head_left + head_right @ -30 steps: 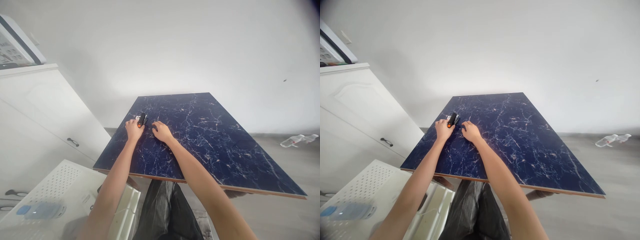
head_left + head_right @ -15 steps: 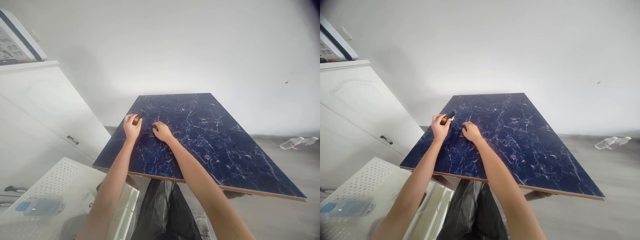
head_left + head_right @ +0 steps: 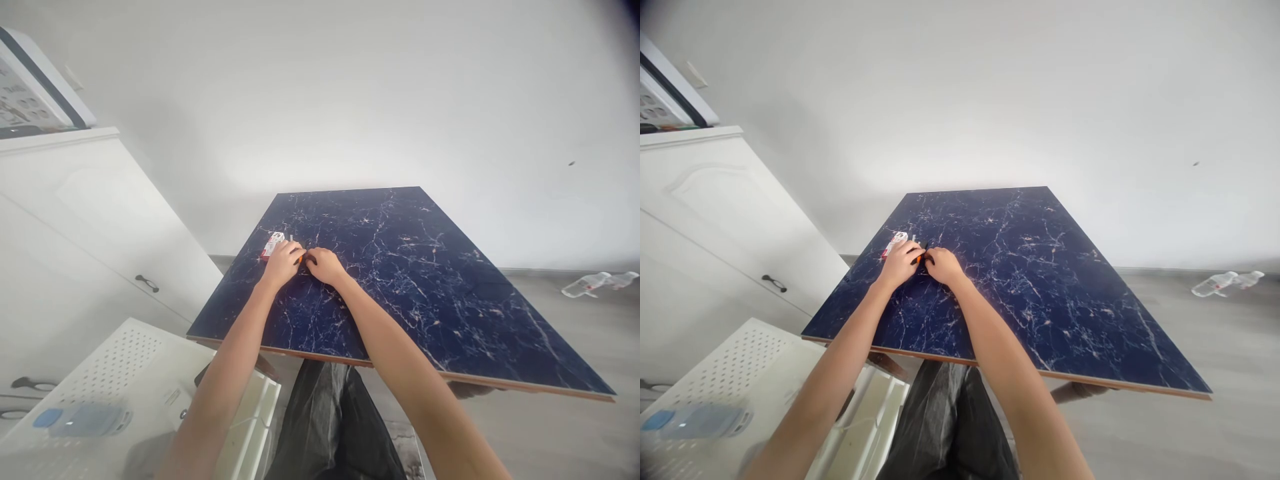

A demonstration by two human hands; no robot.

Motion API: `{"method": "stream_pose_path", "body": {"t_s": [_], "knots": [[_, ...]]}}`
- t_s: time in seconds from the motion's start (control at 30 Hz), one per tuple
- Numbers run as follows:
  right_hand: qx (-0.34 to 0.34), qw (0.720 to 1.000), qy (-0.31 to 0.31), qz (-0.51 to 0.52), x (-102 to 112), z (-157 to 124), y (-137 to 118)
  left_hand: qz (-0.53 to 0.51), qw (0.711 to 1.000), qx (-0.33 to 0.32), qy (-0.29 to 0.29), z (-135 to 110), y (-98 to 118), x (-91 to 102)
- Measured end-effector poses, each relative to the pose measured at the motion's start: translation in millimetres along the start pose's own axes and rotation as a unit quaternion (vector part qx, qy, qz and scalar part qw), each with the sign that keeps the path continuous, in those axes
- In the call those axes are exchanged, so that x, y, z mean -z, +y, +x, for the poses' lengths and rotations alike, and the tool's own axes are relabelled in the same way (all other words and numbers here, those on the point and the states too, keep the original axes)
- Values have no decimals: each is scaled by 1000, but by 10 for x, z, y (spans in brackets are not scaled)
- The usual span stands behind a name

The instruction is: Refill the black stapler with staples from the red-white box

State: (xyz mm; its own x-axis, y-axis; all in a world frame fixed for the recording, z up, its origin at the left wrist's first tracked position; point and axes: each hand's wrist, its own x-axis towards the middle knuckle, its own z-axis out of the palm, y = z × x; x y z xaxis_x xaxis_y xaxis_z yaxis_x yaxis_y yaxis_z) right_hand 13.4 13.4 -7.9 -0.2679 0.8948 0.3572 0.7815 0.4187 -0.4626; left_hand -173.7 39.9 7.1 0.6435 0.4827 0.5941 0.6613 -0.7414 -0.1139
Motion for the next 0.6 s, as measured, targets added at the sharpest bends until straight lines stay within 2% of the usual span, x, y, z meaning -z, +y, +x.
{"method": "stream_pose_path", "body": {"t_s": [0.17,0.33,0.4,0.6], "knots": [[2,1000,-9,-4,20,3,-2,-6,1000,-4,-18,5,26,-36],[9,1000,-13,-1,34,-4,-8,-11,1000,11,0,-4,-9,-22],[9,1000,-13,1,33,-4,-3,-2,999,42,21,-19,-14,-15],[8,1000,-15,3,39,-5,-2,10,974,205,98,-84,-17,-10]]}}
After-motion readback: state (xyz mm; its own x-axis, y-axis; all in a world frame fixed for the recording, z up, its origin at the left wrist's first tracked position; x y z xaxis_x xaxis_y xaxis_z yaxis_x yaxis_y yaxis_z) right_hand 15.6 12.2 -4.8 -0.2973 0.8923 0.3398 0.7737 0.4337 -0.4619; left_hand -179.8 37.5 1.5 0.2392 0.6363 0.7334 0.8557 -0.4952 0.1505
